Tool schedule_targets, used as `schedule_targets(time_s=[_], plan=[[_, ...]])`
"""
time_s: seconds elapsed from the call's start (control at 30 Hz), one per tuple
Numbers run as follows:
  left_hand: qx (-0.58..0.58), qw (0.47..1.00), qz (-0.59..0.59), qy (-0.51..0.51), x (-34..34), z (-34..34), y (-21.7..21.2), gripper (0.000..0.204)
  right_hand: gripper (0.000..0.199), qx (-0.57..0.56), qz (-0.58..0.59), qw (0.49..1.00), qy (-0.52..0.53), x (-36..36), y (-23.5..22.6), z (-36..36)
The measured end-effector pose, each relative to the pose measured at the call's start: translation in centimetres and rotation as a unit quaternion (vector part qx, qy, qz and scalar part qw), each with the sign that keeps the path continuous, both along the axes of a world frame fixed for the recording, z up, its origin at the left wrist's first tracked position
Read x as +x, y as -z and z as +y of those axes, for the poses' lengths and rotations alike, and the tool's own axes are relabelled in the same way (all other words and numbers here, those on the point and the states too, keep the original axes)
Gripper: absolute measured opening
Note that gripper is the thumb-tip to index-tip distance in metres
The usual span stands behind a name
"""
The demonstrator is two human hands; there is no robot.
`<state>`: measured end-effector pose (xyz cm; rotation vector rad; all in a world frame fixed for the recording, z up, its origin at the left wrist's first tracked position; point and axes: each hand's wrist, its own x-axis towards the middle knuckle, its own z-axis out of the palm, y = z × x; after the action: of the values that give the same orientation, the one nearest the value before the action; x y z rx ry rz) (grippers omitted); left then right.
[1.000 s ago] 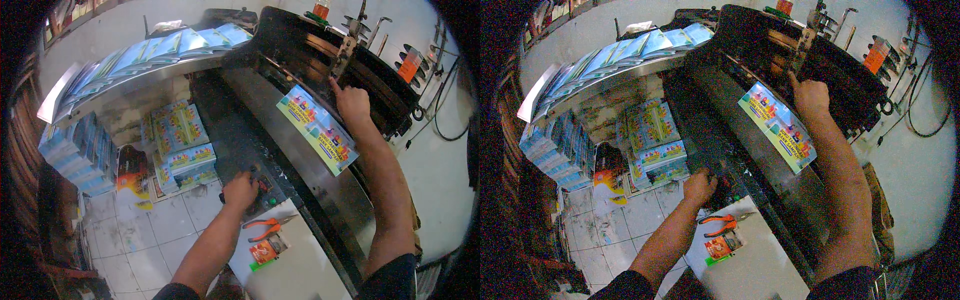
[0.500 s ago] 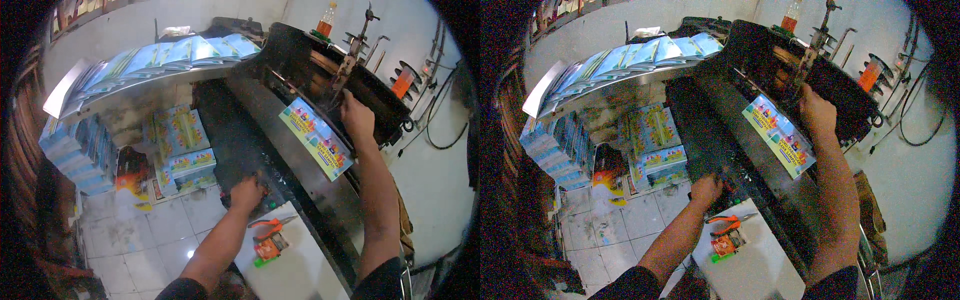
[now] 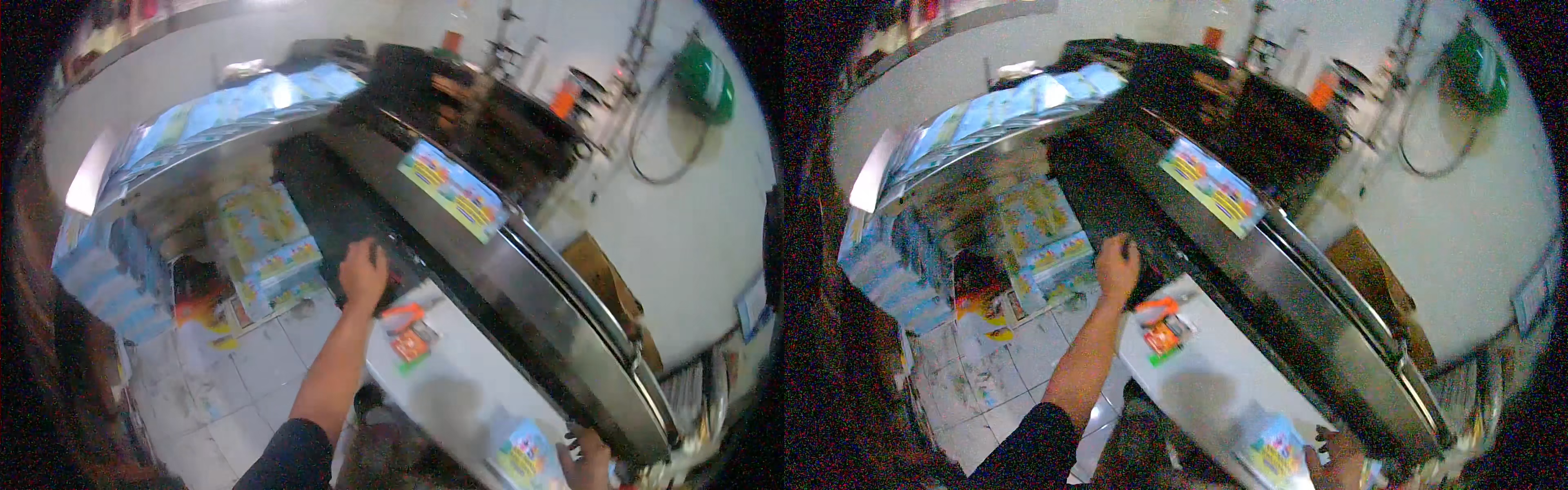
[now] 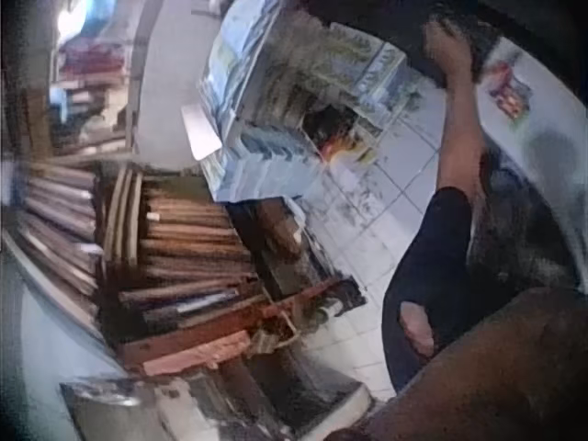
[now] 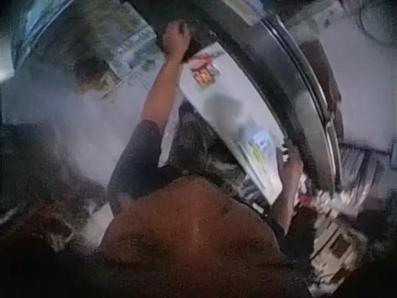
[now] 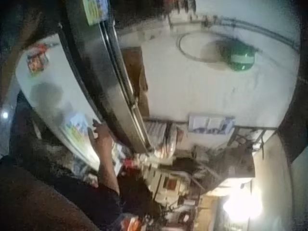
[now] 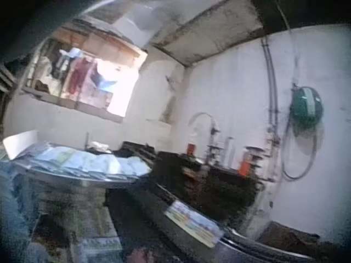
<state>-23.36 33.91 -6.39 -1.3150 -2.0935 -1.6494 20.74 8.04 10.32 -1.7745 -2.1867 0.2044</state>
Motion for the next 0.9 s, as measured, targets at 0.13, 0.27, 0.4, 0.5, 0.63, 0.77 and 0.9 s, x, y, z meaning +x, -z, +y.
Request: schedule_targets(time_s=[0.13, 0.27, 0.4, 0.5, 0.63, 0.77, 0.9], plan=[[0.104, 0.990, 0.016, 0.091, 5.1, -6.9, -2.2, 0.026, 0.073, -0.068, -0.050, 0.996, 0.027, 4.6, 6.6, -7.1], [0.086, 0.962, 0.046, 0.256, 14.5, -12.6, -1.2, 0.025, 0.076, -0.113, -0.076, 0.991, 0.019, 5.4, 9.9, -9.0], [-0.007, 0.923, 0.087, 0.375, 21.5, -15.6, 0.6, 0.028, 0.063, -0.117, -0.070, 0.990, 0.026, 7.3, 12.2, -11.3], [-0.045, 0.917, 0.120, 0.378, 22.9, -15.9, 1.0, 0.029, 0.061, -0.039, -0.054, 0.996, 0.057, 7.9, 12.3, -11.3], [-0.121, 0.920, 0.166, 0.335, 22.6, -15.4, 2.7, 0.029, 0.063, -0.030, -0.091, 0.995, 0.025, 8.7, 14.6, -12.4], [-0.138, 0.925, 0.142, 0.324, 22.1, -15.5, 3.5, 0.028, 0.064, -0.013, -0.103, 0.994, 0.025, 8.5, 14.6, -12.2], [-0.136, 0.930, 0.162, 0.301, 22.1, -15.4, 3.6, 0.026, 0.053, -0.099, -0.060, 0.993, 0.001, 10.3, 12.8, -9.6]])
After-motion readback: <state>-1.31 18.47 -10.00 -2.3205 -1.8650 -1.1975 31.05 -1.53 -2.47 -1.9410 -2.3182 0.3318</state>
